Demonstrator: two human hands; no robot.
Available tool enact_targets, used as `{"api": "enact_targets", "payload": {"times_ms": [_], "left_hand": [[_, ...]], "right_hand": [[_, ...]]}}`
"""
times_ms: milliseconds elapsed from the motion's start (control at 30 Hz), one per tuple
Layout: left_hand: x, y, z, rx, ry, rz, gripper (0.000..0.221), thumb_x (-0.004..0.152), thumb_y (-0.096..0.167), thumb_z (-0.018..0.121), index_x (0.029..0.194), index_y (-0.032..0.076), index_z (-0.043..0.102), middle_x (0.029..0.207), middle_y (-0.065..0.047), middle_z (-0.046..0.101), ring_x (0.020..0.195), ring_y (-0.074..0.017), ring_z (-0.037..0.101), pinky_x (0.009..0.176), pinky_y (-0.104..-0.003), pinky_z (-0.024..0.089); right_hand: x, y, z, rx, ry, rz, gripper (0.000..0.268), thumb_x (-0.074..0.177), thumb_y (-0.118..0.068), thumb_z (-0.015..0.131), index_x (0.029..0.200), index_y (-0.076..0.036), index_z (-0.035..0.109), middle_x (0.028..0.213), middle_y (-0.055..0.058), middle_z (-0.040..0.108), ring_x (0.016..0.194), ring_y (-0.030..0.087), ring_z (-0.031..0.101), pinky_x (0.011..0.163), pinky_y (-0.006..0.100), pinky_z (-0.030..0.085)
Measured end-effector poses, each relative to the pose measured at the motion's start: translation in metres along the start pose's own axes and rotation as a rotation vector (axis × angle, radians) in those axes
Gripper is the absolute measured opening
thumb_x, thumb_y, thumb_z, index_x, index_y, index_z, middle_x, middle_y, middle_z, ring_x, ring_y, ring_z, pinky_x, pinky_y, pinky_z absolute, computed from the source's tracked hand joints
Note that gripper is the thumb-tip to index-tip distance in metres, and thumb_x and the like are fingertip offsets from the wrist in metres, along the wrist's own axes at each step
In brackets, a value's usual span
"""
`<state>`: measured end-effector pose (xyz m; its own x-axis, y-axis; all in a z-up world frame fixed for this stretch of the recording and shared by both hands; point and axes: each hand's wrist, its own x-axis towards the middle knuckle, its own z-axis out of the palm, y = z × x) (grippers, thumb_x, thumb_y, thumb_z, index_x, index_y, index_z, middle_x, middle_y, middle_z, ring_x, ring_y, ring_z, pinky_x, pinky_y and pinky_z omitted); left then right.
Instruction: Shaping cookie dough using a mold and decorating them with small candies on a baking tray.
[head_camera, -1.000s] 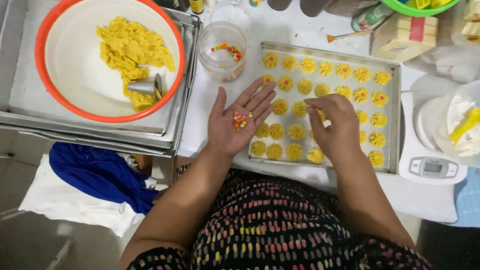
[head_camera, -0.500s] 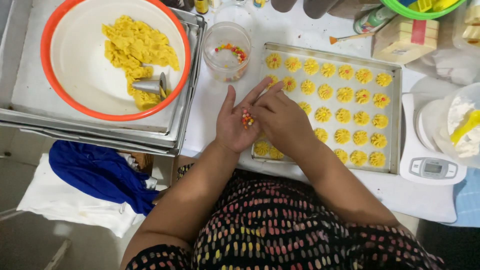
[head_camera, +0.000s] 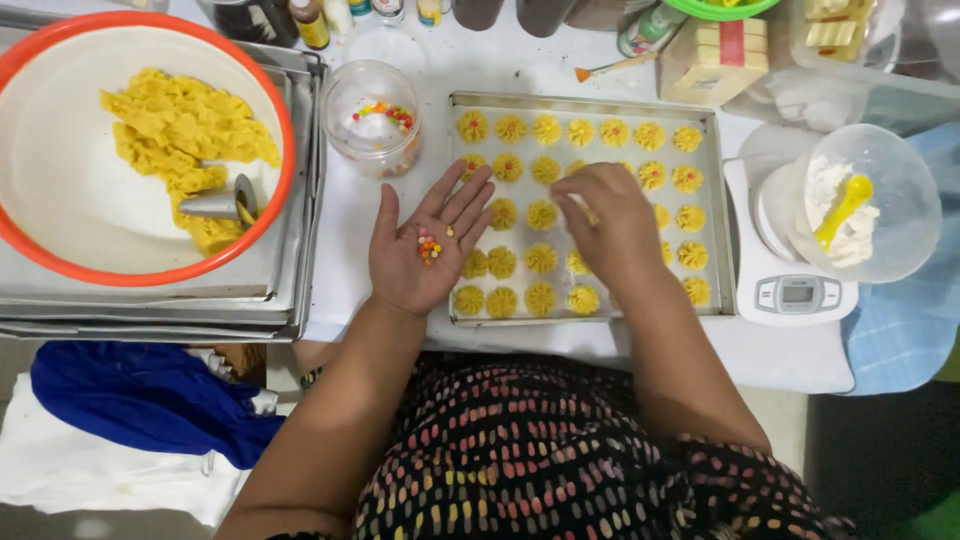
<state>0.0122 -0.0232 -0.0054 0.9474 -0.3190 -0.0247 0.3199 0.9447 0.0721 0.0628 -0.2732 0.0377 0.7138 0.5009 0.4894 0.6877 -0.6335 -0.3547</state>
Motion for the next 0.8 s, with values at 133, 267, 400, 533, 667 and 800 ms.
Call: {"api": "enact_targets", "payload": {"times_ms": [133, 267, 400, 533, 667, 800], "left_hand": [[0.001, 0.001, 0.003, -0.050, 0.015, -0.007, 0.088, 0.094, 0.066, 0.044, 0.157, 0.004, 0.035, 0.164, -0.022, 0.032, 0.153, -0.0364, 0.030, 0.127, -0.047, 0.025], [0.000, 0.000, 0.007, -0.054, 0.042, -0.001, 0.088, 0.094, 0.065, 0.045, 0.157, 0.004, 0.035, 0.163, -0.022, 0.032, 0.154, -0.0365, 0.028, 0.128, -0.048, 0.023], [0.003, 0.001, 0.006, -0.065, 0.040, -0.012, 0.089, 0.093, 0.064, 0.046, 0.158, 0.005, 0.034, 0.164, -0.021, 0.031, 0.154, -0.0361, 0.026, 0.128, -0.047, 0.021], [0.002, 0.001, 0.007, -0.052, 0.037, -0.005, 0.088, 0.093, 0.065, 0.045, 0.158, 0.005, 0.034, 0.164, -0.021, 0.031, 0.154, -0.0362, 0.027, 0.129, -0.047, 0.021], [0.000, 0.001, 0.008, -0.027, 0.027, -0.003, 0.087, 0.094, 0.066, 0.045, 0.157, 0.006, 0.036, 0.164, -0.020, 0.032, 0.154, -0.0353, 0.027, 0.129, -0.046, 0.021], [0.000, 0.001, 0.008, -0.018, 0.021, 0.002, 0.087, 0.094, 0.065, 0.046, 0.157, 0.005, 0.036, 0.164, -0.021, 0.032, 0.154, -0.0356, 0.028, 0.129, -0.046, 0.021]], "right_hand": [[-0.037, 0.048, -0.033, -0.122, 0.052, 0.152, 0.009, 0.097, -0.009, 0.082, 0.103, -0.013, 0.077, 0.093, 0.004, 0.068, 0.091, 0.029, 0.067, 0.085, 0.040, 0.054], [-0.064, 0.073, -0.039, -0.209, -0.003, 0.235, 0.009, 0.095, -0.009, 0.082, 0.100, -0.015, 0.078, 0.090, 0.005, 0.066, 0.090, 0.030, 0.067, 0.085, 0.041, 0.054], [-0.064, 0.065, -0.039, -0.289, -0.042, 0.232, 0.012, 0.091, -0.010, 0.082, 0.099, -0.017, 0.079, 0.087, 0.005, 0.066, 0.088, 0.030, 0.067, 0.084, 0.040, 0.055], [-0.065, 0.059, -0.038, -0.331, -0.090, 0.248, 0.012, 0.087, -0.010, 0.080, 0.096, -0.018, 0.079, 0.086, 0.004, 0.066, 0.088, 0.029, 0.066, 0.082, 0.038, 0.055], [-0.067, 0.058, -0.036, -0.351, -0.051, 0.203, 0.012, 0.086, -0.010, 0.080, 0.097, -0.017, 0.080, 0.086, 0.003, 0.066, 0.087, 0.026, 0.066, 0.079, 0.035, 0.057], [-0.067, 0.060, -0.031, -0.422, -0.051, 0.193, 0.012, 0.084, -0.013, 0.080, 0.095, -0.018, 0.079, 0.087, 0.002, 0.065, 0.087, 0.024, 0.066, 0.077, 0.034, 0.057]]}}
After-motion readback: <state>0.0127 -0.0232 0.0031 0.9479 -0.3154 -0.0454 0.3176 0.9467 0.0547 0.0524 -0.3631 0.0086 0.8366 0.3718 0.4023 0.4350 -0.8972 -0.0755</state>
